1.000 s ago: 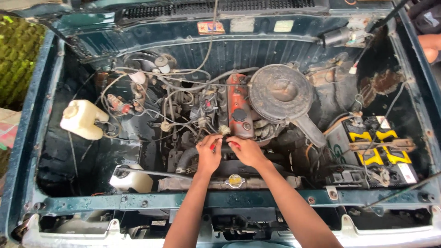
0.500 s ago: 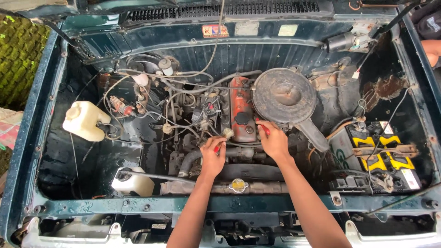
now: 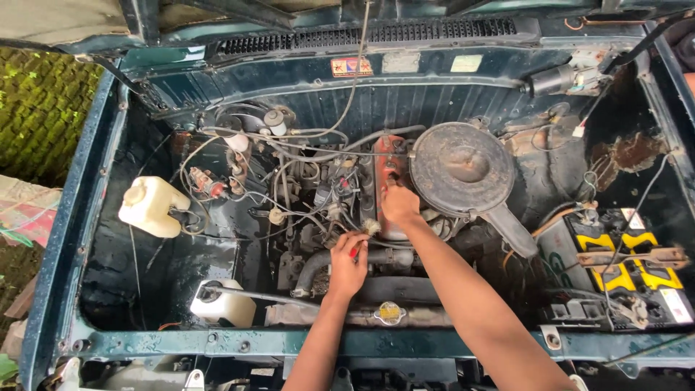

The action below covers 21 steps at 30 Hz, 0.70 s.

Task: The person scrubs the car engine bay with a brush and a red-handled tool, focusing on the valve cover and surrounding hoses. They move the tools across various surfaces to remove grime and dirt from the engine components.

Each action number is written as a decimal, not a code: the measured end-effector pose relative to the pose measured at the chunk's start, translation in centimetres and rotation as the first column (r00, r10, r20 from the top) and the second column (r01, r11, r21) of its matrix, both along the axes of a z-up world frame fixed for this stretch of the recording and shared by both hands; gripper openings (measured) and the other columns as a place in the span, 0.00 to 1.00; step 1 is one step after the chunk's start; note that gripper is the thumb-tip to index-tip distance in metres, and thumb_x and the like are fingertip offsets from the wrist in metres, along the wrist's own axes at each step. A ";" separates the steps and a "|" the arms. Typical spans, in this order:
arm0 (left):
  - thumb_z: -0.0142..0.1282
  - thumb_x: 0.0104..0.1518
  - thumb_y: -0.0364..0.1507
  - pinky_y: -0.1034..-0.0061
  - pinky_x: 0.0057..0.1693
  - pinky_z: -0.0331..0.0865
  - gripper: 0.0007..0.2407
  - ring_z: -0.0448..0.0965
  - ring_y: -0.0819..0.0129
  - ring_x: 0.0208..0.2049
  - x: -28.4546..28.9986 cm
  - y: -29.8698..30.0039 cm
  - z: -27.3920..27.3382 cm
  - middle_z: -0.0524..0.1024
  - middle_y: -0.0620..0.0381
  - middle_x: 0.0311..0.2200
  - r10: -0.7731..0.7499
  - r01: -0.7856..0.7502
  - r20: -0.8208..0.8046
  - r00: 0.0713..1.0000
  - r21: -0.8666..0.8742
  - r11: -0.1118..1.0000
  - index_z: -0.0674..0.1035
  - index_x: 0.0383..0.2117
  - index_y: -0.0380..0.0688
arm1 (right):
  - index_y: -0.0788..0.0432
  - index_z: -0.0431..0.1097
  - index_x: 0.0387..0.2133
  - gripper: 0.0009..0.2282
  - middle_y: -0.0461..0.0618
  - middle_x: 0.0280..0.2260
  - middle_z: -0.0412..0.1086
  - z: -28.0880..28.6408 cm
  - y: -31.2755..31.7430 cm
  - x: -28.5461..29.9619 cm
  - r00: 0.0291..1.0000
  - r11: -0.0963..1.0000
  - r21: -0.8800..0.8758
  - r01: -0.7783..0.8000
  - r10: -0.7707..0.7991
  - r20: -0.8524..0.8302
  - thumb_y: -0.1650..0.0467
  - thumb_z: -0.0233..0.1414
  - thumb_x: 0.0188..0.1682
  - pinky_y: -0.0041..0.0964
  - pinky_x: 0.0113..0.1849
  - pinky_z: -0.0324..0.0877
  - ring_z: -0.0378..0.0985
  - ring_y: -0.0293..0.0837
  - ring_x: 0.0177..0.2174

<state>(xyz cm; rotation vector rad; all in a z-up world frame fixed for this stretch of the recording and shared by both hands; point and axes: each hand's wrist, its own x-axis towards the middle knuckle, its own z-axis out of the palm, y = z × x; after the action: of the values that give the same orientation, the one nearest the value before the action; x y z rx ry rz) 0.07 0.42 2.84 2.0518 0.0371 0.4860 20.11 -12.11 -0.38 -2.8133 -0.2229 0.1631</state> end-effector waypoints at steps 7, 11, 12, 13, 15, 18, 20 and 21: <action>0.51 0.65 0.26 0.51 0.55 0.74 0.06 0.82 0.44 0.44 0.6 0.0 -0.8 0.77 0.54 0.45 -0.039 0.040 -0.064 0.997 0.015 0.999 0.82 0.42 0.48 | 0.57 0.72 0.46 0.20 0.61 0.39 0.79 -1.6 0.7 5.2 0.995 0.996 -0.016 0.088 -0.089 -0.037 0.58 0.38 0.56 0.58 0.44 0.75 0.83 0.60 0.42; 0.49 0.67 0.27 0.53 0.57 0.72 0.06 0.82 0.49 0.45 0.2 -0.2 0.2 0.75 0.57 0.45 -0.057 0.059 -0.078 0.995 0.033 0.998 0.80 0.43 0.48 | 0.68 0.76 0.39 0.19 0.68 0.35 0.78 1.4 0.5 5.0 0.997 0.998 0.043 0.037 -0.034 -0.067 0.64 0.41 0.56 0.58 0.43 0.76 0.82 0.63 0.40; 0.49 0.67 0.27 0.53 0.57 0.72 0.06 0.82 0.49 0.45 0.1 -0.2 0.3 0.75 0.57 0.45 -0.060 0.063 -0.086 0.994 0.031 0.998 0.80 0.43 0.48 | 0.68 0.76 0.39 0.19 0.68 0.35 0.78 1.4 0.9 4.4 0.997 0.998 0.040 0.040 -0.037 -0.074 0.64 0.41 0.56 0.58 0.43 0.76 0.82 0.63 0.40; 0.49 0.68 0.27 0.52 0.56 0.72 0.06 0.81 0.47 0.45 0.1 -0.2 0.3 0.75 0.56 0.45 -0.065 0.069 -0.084 0.994 0.037 0.997 0.80 0.43 0.47 | 0.66 0.78 0.37 0.19 0.67 0.35 0.78 1.4 1.2 3.9 0.998 1.000 0.021 0.004 -0.003 -0.061 0.64 0.42 0.55 0.59 0.42 0.76 0.82 0.63 0.40; 0.48 0.68 0.27 0.51 0.55 0.72 0.07 0.81 0.45 0.45 0.5 -0.2 0.1 0.75 0.55 0.46 -0.074 0.077 -0.081 0.994 0.040 0.996 0.80 0.44 0.46 | 0.65 0.79 0.34 0.19 0.66 0.34 0.79 1.8 1.6 3.1 0.998 1.000 -0.004 -0.029 0.028 -0.048 0.63 0.43 0.54 0.60 0.41 0.77 0.83 0.63 0.39; 0.47 0.68 0.26 0.46 0.54 0.73 0.07 0.80 0.39 0.46 0.4 -0.2 -0.4 0.75 0.51 0.46 -0.091 0.092 -0.076 0.993 0.010 0.996 0.80 0.44 0.45 | 0.64 0.80 0.33 0.18 0.64 0.34 0.79 1.8 1.8 1.1 0.990 0.978 -0.154 -0.142 0.138 -0.036 0.64 0.45 0.53 0.57 0.40 0.77 0.84 0.61 0.38; 0.48 0.67 0.26 0.46 0.54 0.74 0.07 0.79 0.39 0.47 0.2 -0.3 0.1 0.74 0.52 0.47 -0.090 0.091 -0.092 0.992 0.016 0.996 0.80 0.45 0.46 | 0.61 0.80 0.34 0.18 0.60 0.35 0.79 1.3 1.5 -0.1 0.986 0.955 -0.244 -0.169 0.166 -0.031 0.63 0.44 0.52 0.56 0.39 0.78 0.84 0.59 0.38; 0.48 0.67 0.26 0.46 0.54 0.74 0.07 0.79 0.39 0.47 0.2 -0.3 0.2 0.74 0.52 0.47 -0.090 0.091 -0.091 0.992 0.016 0.996 0.80 0.45 0.46 | 0.61 0.80 0.34 0.18 0.60 0.35 0.79 1.0 1.5 -0.1 0.986 0.955 -0.243 -0.168 0.166 -0.030 0.63 0.44 0.52 0.56 0.39 0.78 0.84 0.59 0.38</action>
<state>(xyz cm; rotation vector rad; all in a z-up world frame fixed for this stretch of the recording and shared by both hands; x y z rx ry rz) 0.31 0.16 3.07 2.0845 -0.0070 0.3388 20.04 -10.56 0.63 -3.0363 -0.4699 0.2584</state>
